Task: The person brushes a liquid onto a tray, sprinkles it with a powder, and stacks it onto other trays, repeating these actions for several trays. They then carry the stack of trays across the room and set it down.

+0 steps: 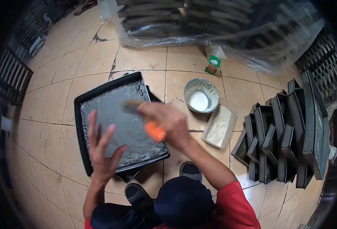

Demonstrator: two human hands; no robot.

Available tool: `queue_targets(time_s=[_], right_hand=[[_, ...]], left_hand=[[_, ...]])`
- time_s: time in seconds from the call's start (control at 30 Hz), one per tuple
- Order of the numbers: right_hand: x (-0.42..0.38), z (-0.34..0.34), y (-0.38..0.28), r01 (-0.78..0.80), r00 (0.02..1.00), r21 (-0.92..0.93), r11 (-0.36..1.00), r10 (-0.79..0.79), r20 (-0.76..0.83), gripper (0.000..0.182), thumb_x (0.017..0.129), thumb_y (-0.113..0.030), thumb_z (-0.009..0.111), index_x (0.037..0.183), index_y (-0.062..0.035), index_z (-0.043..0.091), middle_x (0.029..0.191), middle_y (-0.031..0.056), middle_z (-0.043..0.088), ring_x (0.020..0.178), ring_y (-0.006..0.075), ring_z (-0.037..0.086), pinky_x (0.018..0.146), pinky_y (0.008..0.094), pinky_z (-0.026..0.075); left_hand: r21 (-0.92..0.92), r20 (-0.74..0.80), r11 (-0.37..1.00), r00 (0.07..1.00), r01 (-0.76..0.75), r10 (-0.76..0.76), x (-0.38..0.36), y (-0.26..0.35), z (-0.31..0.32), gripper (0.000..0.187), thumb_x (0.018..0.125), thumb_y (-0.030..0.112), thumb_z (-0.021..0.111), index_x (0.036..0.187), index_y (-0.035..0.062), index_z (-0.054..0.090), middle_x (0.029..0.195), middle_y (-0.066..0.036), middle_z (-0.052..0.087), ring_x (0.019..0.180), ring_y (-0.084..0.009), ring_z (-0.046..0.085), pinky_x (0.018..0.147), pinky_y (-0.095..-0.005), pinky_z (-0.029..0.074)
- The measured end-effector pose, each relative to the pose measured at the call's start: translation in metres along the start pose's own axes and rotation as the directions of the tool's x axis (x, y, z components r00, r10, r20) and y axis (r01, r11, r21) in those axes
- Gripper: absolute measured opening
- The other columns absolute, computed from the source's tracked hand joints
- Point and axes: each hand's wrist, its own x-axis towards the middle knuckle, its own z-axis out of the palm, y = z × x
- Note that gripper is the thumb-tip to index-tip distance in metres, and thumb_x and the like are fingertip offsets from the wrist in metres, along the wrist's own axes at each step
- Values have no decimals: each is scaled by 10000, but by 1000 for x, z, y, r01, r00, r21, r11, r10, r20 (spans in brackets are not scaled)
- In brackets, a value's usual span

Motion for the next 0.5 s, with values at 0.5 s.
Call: queue_targets(time_s=[0.5], right_hand=[[-117, -18, 253, -574, 697, -526, 628, 712, 89, 396, 862, -268, 740, 1174, -30, 687, 960, 206, 736, 918, 384, 709, 849, 461, 544]], left_hand=[[-228, 13, 349, 361, 909, -932, -220, -173, -72, 462, 1060, 304, 524, 1430, 30, 498, 1059, -27, 579, 928, -115, 502, 861, -276, 444]])
